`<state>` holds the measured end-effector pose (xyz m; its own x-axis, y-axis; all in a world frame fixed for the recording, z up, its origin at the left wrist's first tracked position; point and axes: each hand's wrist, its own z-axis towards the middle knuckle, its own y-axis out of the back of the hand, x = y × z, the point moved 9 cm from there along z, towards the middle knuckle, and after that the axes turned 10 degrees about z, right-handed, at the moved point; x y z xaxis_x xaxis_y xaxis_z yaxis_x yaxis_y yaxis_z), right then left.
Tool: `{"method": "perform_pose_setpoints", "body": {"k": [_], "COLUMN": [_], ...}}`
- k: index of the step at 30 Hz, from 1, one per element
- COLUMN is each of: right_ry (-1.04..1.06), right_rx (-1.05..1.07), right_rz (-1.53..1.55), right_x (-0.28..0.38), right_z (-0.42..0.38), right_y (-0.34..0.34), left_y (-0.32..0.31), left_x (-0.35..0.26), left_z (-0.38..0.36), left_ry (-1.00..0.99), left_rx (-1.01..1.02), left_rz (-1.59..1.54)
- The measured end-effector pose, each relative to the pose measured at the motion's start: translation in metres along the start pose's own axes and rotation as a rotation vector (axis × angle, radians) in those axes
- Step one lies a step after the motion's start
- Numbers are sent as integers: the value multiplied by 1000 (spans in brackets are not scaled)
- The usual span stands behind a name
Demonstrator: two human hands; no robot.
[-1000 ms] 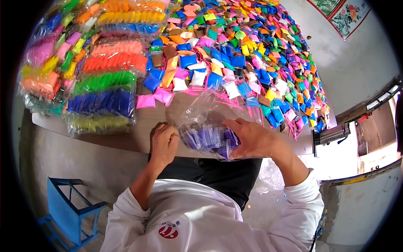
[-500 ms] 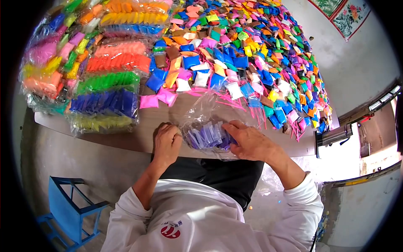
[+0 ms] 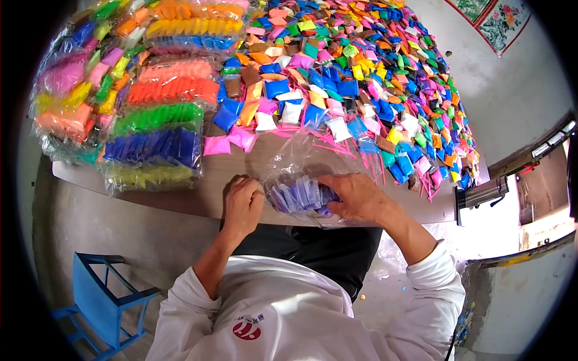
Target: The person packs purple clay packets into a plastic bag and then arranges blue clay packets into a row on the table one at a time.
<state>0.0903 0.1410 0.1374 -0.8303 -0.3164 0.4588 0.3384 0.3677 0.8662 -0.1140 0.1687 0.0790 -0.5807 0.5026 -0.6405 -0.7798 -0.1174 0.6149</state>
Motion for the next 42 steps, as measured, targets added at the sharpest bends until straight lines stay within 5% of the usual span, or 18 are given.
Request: {"method": "perform_pose_setpoints", "body": {"k": [6, 12, 15, 30, 42], "right_ry": [-40, 100, -160, -159, -14], "right_rx": [51, -126, -123, -43, -190], "right_rz": [-93, -59, -69, 62, 85], "right_x": [3, 10, -1, -10, -6], "right_z": [-1, -15, -23, -19, -13], "right_y": [2, 16, 27, 24, 17], "left_y": [-1, -1, 0, 0, -2], "left_x": [1, 2, 0, -1, 2], "left_z": [0, 0, -1, 0, -1], "left_ry": [13, 15, 11, 4, 21], "left_rx": [22, 13, 9, 11, 16], "left_rz": [0, -6, -7, 4, -22]}}
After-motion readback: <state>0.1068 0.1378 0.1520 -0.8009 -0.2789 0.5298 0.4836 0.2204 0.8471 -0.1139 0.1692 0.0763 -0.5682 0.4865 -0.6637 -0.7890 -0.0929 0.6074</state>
